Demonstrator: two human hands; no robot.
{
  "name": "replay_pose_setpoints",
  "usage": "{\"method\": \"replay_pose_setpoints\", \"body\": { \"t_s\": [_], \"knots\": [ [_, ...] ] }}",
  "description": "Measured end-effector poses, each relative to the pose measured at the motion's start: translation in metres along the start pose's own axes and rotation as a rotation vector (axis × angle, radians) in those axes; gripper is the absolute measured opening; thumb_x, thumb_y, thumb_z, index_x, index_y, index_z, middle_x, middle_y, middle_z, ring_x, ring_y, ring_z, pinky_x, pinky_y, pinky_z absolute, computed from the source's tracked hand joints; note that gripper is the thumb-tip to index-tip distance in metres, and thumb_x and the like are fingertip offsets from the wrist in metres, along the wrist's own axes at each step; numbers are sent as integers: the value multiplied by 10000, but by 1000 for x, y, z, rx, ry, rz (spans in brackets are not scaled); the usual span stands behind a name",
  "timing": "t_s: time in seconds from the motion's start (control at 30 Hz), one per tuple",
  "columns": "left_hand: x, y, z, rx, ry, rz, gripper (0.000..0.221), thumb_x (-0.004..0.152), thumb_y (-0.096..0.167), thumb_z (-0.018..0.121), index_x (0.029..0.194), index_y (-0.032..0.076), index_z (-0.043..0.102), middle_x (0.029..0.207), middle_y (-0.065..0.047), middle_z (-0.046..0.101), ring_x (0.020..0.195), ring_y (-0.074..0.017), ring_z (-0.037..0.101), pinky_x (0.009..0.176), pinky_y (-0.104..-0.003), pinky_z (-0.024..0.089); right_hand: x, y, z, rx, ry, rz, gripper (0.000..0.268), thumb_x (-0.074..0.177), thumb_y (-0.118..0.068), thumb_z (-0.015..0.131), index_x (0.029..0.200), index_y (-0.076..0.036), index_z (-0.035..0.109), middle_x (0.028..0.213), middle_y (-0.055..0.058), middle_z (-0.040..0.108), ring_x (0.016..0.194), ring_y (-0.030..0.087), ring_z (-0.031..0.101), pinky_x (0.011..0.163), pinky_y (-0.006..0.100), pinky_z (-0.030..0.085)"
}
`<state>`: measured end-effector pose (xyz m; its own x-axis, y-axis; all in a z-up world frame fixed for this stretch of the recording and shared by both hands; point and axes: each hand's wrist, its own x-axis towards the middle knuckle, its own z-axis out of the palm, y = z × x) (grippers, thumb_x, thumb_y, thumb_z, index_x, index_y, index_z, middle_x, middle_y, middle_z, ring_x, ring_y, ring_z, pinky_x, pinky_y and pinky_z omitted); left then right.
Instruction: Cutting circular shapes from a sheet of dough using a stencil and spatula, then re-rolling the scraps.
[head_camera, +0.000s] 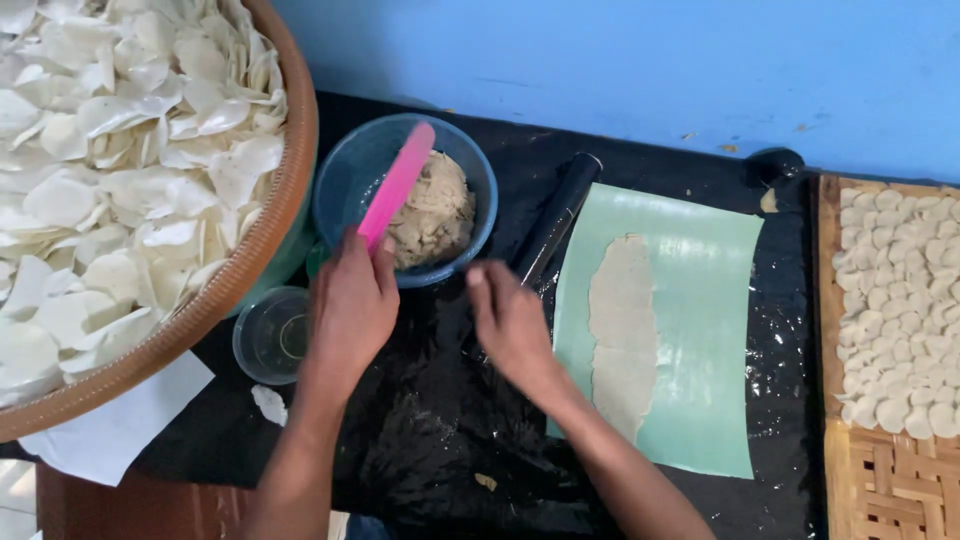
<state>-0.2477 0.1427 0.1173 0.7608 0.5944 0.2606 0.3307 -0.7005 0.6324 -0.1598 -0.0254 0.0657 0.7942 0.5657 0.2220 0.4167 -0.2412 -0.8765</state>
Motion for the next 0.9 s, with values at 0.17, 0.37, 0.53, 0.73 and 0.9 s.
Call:
{"method": "replay_pose_setpoints", "body": {
  "t_s": [0.17,0.37,0.53,0.73,0.9],
  "knots": [
    [16,7,-13,358,-141,-80,433,1057,384,555,1226,-5,645,1088,-335,635,948,-534,636,810,-595,498,53,30,7,49,11,164,328,1047,-238,543,1272,-1,575,866,181,739,715,308,728,641,414,564],
    [31,-7,-6,568,-205,-26,394,927,378,629,1109,36,701,1063,-287,656,987,-470,658,786,-571,524,62,68,19,390,-152,388,420,1018,-266,596,1331,11,566,883,73,719,708,119,711,556,285,602],
    [44,-11,-7,516,-345,4,302,972,213,571,1217,82,690,896,-248,731,842,-459,705,745,-600,524,61,76,23,520,-163,387,492,1026,-249,590,1441,3,508,902,57,716,737,112,703,590,274,610],
    [53,-11,4,578,-480,-38,393,1018,359,565,920,36,767,854,-259,721,804,-444,727,755,-537,573,59,56,23,545,-164,336,531,1043,-210,539,1527,-20,430,893,68,705,701,126,714,596,278,628],
    [55,-1,8,516,-527,-43,460,976,430,552,917,41,791,874,-268,715,827,-463,707,775,-549,556,57,49,22,522,-174,325,561,1062,-186,459,1588,-59,311,844,84,697,681,141,731,616,303,656]
  ]
}}
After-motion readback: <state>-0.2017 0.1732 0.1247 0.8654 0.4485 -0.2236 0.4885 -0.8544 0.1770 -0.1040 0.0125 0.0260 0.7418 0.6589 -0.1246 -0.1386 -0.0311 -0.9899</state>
